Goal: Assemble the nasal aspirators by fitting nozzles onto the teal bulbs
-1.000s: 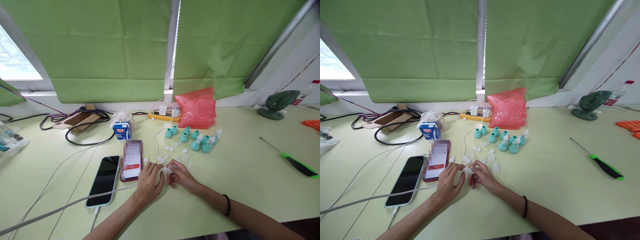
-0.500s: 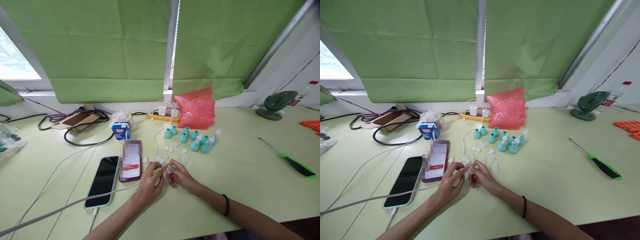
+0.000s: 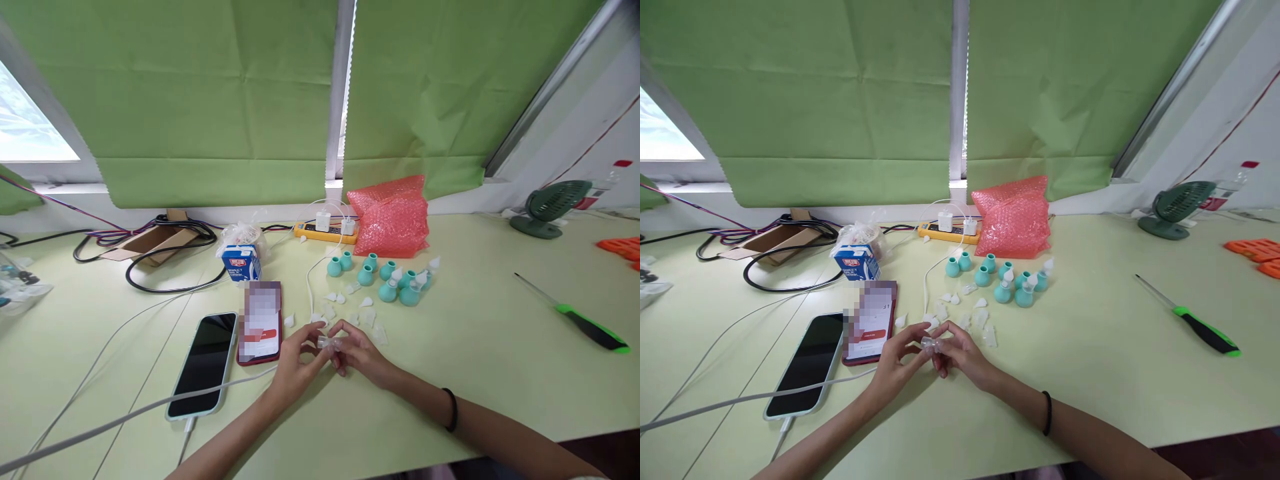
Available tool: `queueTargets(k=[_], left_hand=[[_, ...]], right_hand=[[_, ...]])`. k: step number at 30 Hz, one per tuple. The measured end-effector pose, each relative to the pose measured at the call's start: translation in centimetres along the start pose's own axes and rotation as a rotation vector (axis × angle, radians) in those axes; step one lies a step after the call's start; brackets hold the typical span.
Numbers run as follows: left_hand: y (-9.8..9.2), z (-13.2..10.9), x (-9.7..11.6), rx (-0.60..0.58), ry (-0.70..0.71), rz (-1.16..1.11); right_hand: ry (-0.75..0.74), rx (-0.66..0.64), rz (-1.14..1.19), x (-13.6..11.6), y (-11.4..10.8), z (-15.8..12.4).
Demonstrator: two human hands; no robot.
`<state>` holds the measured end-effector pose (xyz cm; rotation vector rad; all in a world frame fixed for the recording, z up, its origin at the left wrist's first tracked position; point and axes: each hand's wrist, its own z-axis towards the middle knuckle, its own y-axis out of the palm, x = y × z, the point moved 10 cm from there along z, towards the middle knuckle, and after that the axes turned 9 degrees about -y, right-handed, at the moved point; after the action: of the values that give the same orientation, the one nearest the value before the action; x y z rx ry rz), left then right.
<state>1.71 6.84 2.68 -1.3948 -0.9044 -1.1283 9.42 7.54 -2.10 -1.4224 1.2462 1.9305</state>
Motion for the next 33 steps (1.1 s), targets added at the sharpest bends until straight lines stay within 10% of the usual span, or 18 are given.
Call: queueTargets(k=[16, 33], left_hand=[[2.1, 0.4, -1.5, -0.211, -0.156, -0.264], [0.9, 0.7, -2.3, -0.088, -0.163, -0.184]], right_hand=[[0.001, -0.007, 0.016, 0.0, -0.1, 0.1], [-0.009, 0.011, 0.02, -0.1, -0.4, 0.1]])
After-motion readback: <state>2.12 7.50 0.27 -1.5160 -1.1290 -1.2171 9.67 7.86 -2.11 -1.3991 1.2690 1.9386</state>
